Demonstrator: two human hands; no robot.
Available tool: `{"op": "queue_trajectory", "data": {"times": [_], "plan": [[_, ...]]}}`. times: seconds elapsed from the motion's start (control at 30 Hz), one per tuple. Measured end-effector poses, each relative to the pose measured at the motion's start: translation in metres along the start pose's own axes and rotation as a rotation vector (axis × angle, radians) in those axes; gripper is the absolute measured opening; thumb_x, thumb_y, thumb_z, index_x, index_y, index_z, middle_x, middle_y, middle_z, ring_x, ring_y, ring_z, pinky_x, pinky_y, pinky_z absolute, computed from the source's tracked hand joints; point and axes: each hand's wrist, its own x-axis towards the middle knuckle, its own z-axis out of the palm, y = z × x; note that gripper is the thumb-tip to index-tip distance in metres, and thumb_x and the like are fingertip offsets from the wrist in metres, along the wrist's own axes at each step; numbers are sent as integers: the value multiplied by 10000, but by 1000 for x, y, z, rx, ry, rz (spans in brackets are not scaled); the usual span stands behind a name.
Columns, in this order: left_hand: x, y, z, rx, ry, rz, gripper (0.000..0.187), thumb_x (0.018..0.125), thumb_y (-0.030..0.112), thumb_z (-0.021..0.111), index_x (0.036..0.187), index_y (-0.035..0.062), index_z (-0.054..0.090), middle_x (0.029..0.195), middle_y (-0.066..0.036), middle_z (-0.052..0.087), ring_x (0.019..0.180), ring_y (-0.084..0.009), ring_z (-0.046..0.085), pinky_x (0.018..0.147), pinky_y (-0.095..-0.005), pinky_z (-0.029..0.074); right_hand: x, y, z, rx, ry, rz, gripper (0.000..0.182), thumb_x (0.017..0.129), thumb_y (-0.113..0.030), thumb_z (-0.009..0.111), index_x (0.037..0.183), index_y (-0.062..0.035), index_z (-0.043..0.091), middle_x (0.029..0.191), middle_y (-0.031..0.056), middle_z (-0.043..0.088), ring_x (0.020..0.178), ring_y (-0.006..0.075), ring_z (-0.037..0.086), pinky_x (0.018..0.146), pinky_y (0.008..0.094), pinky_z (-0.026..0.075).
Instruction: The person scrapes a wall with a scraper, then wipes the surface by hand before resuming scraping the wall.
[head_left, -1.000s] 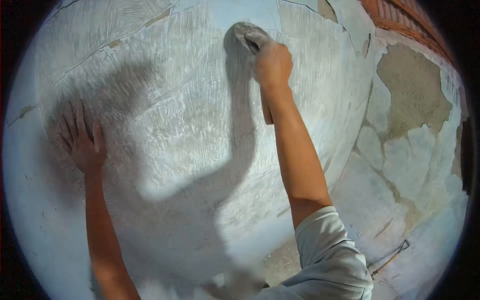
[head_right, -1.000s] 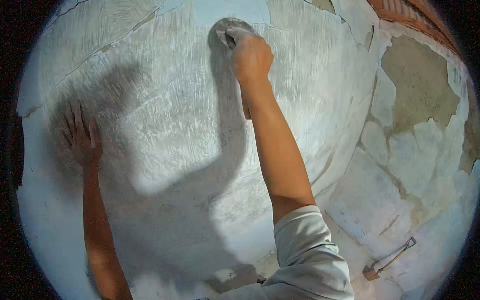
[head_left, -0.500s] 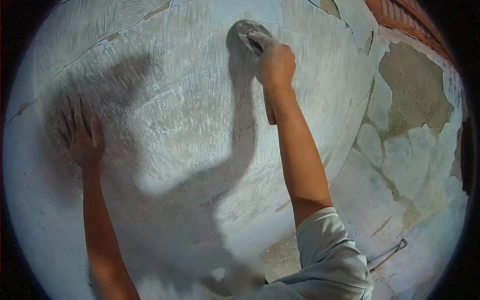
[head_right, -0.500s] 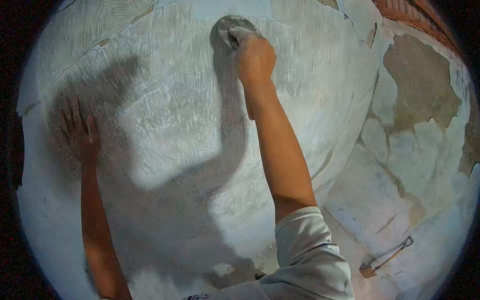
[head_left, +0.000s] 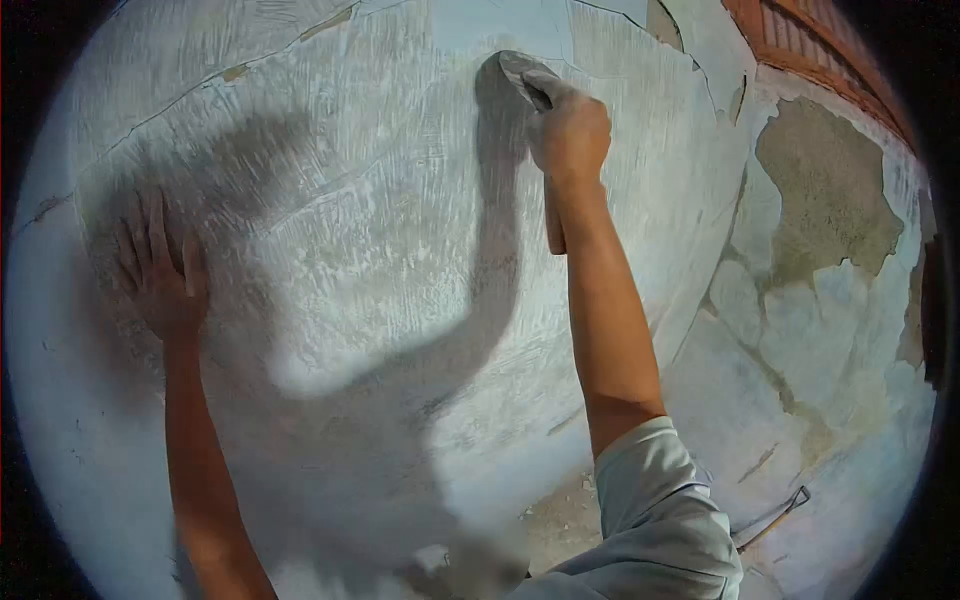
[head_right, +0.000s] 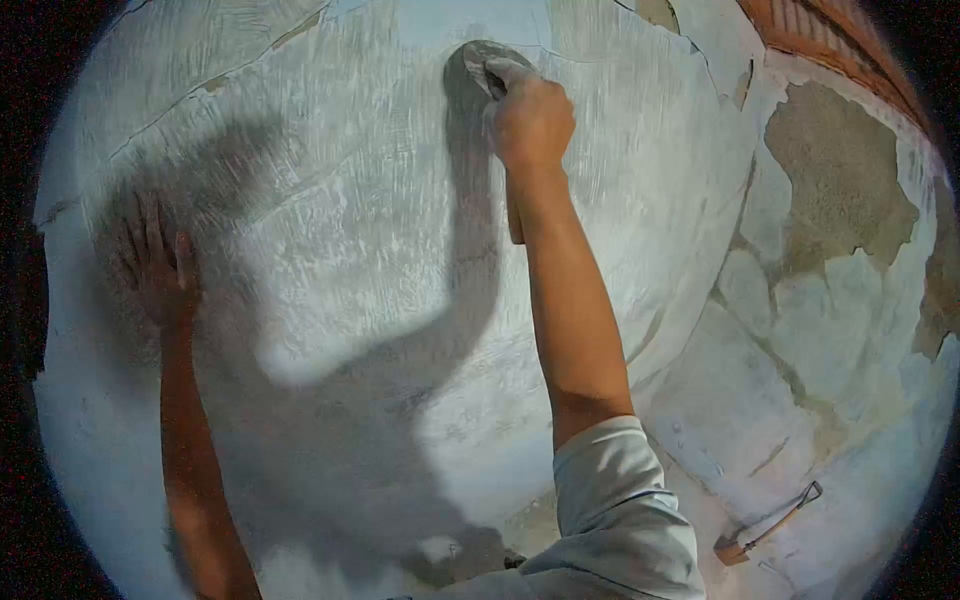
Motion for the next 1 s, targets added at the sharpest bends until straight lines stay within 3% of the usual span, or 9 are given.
{"op": "queue_trajectory", "data": {"times": [0.03, 0.13, 0.17, 0.27, 0.43, 0.57, 0.67, 0.83, 1.0], "plan": [[0, -1, 0, -11, -2, 5, 654, 1106, 618, 353, 1680, 305, 350, 1760, -41, 292, 1621, -389, 222, 1287, -657, 93, 1, -12, -15, -31, -101, 75, 464, 856, -11, 627, 1232, -224, 798, 1203, 124, 773, 1083, 382, 741, 958, 447, 591], [-7, 1, -4, -34, -37, 0, 655, 1107, 615, 356, 1684, 305, 339, 1763, -36, 283, 1626, -378, 212, 1292, -646, 100, -19, 20, 8, 76, 53, -102, 459, 851, -3, 631, 1224, -211, 799, 1246, 82, 767, 1107, 350, 740, 969, 424, 589], [-6, 1, -4, -38, -32, -9, 656, 1107, 613, 358, 1685, 305, 335, 1764, -33, 280, 1628, -374, 209, 1293, -643, 103, -27, 29, 14, 65, 74, -168, 529, 801, 39, 667, 1242, -223, 797, 1189, 105, 780, 1053, 334, 759, 943, 420, 597], [-8, -2, 0, -25, -8, 1, 656, 1108, 608, 362, 1686, 300, 331, 1767, -26, 273, 1630, -363, 207, 1294, -639, 115, -41, 33, 22, 125, 160, -264, 561, 808, 54, 664, 1283, -223, 776, 1194, 88, 782, 1055, 321, 760, 940, 409, 599], [-3, 2, -3, -15, 23, 17, 628, 1099, 585, 409, 1662, 308, 384, 1752, -19, 313, 1613, -376, 252, 1290, -636, 137, 9, 1, 11, -31, -6, 56, 550, 784, 25, 662, 1259, -219, 792, 1127, 171, 783, 1051, 378, 754, 943, 426, 600], [-4, 2, -4, -35, 29, 18, 617, 1090, 571, 440, 1653, 321, 401, 1745, -9, 331, 1604, -382, 273, 1291, -635, 140, -23, 15, 16, 102, 102, -157, 525, 815, -4, 647, 1267, -229, 789, 1109, 173, 783, 1029, 383, 756, 933, 442, 598], [-4, 1, -1, -39, 65, 40, 622, 1088, 571, 446, 1656, 322, 395, 1744, 0, 334, 1606, -372, 273, 1290, -635, 141, -3, 4, 8, 38, 47, -35, 489, 809, 32, 654, 1206, -211, 803, 1152, 107, 789, 1056, 379, 747, 936, 442, 602], [-8, -2, 1, -5, 34, 7, 622, 1089, 565, 454, 1656, 318, 394, 1746, 4, 329, 1612, -362, 262, 1291, -632, 141, -3, 0, 7, 70, 15, -8, 510, 812, -1, 654, 1255, -212, 791, 1163, 156, 777, 1047, 395, 748, 955, 451, 597], [-2, 3, 1, -13, 26, 2, 628, 1098, 575, 426, 1667, 315, 374, 1753, -7, 311, 1629, -350, 210, 1298, -620, 126, -5, 6, 11, 189, 79, 8, 547, 767, 53, 634, 1241, -161, 803, 1140, 189, 784, 1051, 373, 764, 967, 390, 590]]}}
